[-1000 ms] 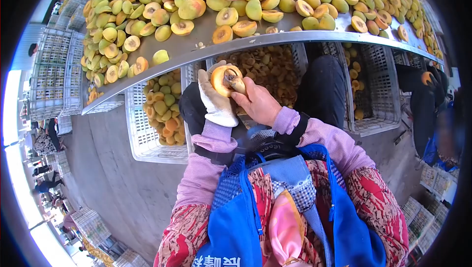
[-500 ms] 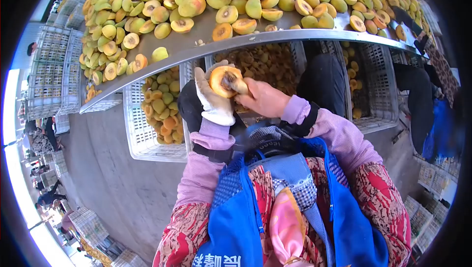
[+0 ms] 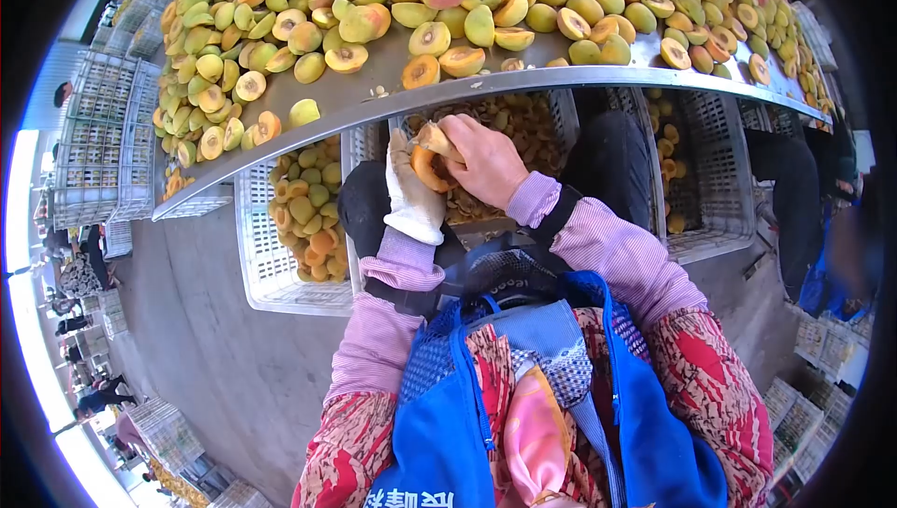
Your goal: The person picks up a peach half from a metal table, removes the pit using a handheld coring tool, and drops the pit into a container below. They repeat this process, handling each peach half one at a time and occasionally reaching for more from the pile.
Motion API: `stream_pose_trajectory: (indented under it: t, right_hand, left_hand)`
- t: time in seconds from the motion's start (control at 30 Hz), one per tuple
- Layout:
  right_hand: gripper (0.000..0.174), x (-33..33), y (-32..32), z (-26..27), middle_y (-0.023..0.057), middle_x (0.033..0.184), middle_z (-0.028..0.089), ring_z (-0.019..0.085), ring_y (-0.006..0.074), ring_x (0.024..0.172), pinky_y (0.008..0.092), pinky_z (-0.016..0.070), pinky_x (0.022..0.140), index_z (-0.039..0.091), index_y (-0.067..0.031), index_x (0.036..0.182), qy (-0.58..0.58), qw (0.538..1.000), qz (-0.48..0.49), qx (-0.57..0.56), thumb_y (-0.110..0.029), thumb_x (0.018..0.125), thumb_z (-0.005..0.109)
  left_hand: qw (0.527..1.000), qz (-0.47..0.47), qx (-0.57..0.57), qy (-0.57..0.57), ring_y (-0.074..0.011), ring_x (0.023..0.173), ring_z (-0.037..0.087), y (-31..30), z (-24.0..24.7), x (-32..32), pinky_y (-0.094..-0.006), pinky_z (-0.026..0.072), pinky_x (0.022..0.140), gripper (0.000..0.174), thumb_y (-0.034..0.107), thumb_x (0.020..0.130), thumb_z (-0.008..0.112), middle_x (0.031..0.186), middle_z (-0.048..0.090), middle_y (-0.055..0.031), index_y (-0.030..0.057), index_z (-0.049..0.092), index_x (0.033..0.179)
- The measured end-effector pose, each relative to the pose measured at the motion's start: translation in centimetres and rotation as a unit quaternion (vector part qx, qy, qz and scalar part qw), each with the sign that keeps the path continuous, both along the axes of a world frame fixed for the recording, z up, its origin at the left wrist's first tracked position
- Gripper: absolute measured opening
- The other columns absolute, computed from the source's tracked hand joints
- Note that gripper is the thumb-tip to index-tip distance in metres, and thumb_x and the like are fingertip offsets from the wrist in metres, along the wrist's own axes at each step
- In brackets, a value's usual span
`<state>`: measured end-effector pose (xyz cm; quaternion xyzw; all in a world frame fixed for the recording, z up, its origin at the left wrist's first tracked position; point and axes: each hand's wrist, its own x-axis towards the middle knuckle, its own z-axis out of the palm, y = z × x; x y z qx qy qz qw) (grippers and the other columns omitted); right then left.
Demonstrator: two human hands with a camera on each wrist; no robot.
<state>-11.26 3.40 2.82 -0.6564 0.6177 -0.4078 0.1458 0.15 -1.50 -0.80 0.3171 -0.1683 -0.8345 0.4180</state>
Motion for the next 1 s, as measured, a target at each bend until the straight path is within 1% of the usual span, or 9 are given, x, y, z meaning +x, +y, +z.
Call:
stream_pose_trajectory:
  t: [0.17, 0.27, 0.33, 0.47, 0.67, 0.73, 0.87, 0.93, 1.0]
  right_hand:
    - [0.022, 0.3, 0.4, -0.7, 0.0159, 0.086, 0.054, 0.056, 0.0373, 0.079, 0.0419, 0.0473, 0.064, 0.044, -0.0042, 0.093, 0.002, 1.000, 0.028, 0.011, -0.008, 0.074, 0.055]
    - [0.034, -0.2, 3.2, 0.4, 0.0275, 0.084, 0.057, 0.054, 0.0434, 0.084, 0.0437, 0.0446, 0.069, 0.042, 0.0030, 0.097, -0.186, 0.961, 0.114, 0.170, -0.023, 0.082, 0.058]
    - [0.035, -0.9, 4.9, 1.6, 0.0287, 0.083, 0.056, 0.054, 0.0440, 0.083, 0.0451, 0.0437, 0.070, 0.041, 0.0027, 0.096, -0.139, 0.945, 0.077, 0.286, -0.028, 0.085, 0.054]
    - [0.035, -0.2, 4.9, 0.1, 0.0290, 0.083, 0.056, 0.055, 0.0437, 0.082, 0.0456, 0.0432, 0.069, 0.039, 0.0023, 0.095, -0.162, 0.951, 0.034, 0.262, -0.030, 0.088, 0.050]
    - [0.030, 0.5, 3.2, -1.1, 0.0247, 0.077, 0.054, 0.055, 0.0399, 0.073, 0.0420, 0.0440, 0.063, 0.039, 0.0008, 0.095, -0.156, 0.965, 0.016, 0.210, -0.027, 0.090, 0.048]
    - [0.029, 0.4, 3.0, -1.1, 0.0205, 0.071, 0.054, 0.057, 0.0315, 0.060, 0.0374, 0.0449, 0.052, 0.039, 0.0006, 0.098, -0.168, 0.957, 0.035, 0.233, -0.026, 0.091, 0.047]
    - [0.036, -0.6, 2.7, 0.9, 0.0253, 0.081, 0.057, 0.059, 0.0371, 0.069, 0.0416, 0.0478, 0.063, 0.039, 0.0035, 0.101, -0.184, 0.922, 0.081, 0.331, -0.029, 0.090, 0.047]
    - [0.037, -1.1, 2.7, 1.2, 0.0190, 0.074, 0.057, 0.057, 0.0255, 0.050, 0.0355, 0.0470, 0.045, 0.038, 0.0031, 0.105, -0.233, 0.877, 0.105, 0.407, -0.029, 0.089, 0.048]
    - [0.037, -1.3, 2.9, 1.4, 0.0163, 0.072, 0.056, 0.054, 0.0210, 0.045, 0.0327, 0.0443, 0.040, 0.038, 0.0025, 0.106, -0.234, 0.874, 0.117, 0.409, -0.029, 0.089, 0.048]
  left_hand:
    - [0.996, 0.065, 0.002, -0.068, -0.0228, 0.086, 0.058, -1.0, -2.5, -0.3, -0.0342, 0.0478, 0.079, 0.046, 0.048, 0.089, 0.039, 0.096, 0.059, -0.0096, 0.0076, 0.053, 0.105]
    - [0.996, 0.033, 0.035, -0.081, -0.0246, 0.085, 0.058, -1.3, 0.0, 0.0, -0.0348, 0.0480, 0.079, 0.048, 0.048, 0.089, 0.039, 0.093, 0.060, -0.0121, 0.0040, 0.054, 0.103]
    - [0.994, 0.043, 0.032, -0.093, -0.0254, 0.085, 0.058, -1.0, 0.9, -0.2, -0.0360, 0.0479, 0.080, 0.050, 0.045, 0.090, 0.037, 0.092, 0.060, -0.0139, -0.0003, 0.055, 0.101]
    - [0.997, 0.041, -0.026, -0.054, -0.0251, 0.084, 0.059, -0.5, 0.3, -0.4, -0.0354, 0.0482, 0.079, 0.049, 0.041, 0.092, 0.036, 0.093, 0.060, -0.0150, -0.0026, 0.056, 0.099]
    - [0.985, 0.054, -0.101, -0.127, -0.0230, 0.079, 0.060, -0.5, -0.4, -0.4, -0.0328, 0.0498, 0.074, 0.047, 0.039, 0.093, 0.036, 0.087, 0.062, -0.0138, -0.0028, 0.057, 0.096]
    - [0.984, 0.058, -0.106, -0.131, -0.0229, 0.078, 0.060, -0.2, -0.3, -0.4, -0.0330, 0.0500, 0.074, 0.048, 0.040, 0.093, 0.035, 0.087, 0.062, -0.0139, -0.0029, 0.057, 0.096]
    - [0.984, 0.055, -0.112, -0.128, -0.0245, 0.077, 0.060, -0.1, 0.1, -0.4, -0.0339, 0.0504, 0.073, 0.053, 0.044, 0.092, 0.033, 0.086, 0.062, -0.0156, -0.0037, 0.057, 0.094]
    - [0.986, 0.053, -0.099, -0.127, -0.0258, 0.076, 0.060, -0.1, 0.5, -0.6, -0.0344, 0.0505, 0.072, 0.055, 0.045, 0.092, 0.032, 0.086, 0.062, -0.0167, -0.0043, 0.057, 0.094]
    - [0.987, 0.052, -0.083, -0.128, -0.0270, 0.075, 0.060, 0.1, 0.9, -0.5, -0.0350, 0.0506, 0.072, 0.057, 0.046, 0.092, 0.031, 0.085, 0.062, -0.0177, -0.0049, 0.057, 0.093]
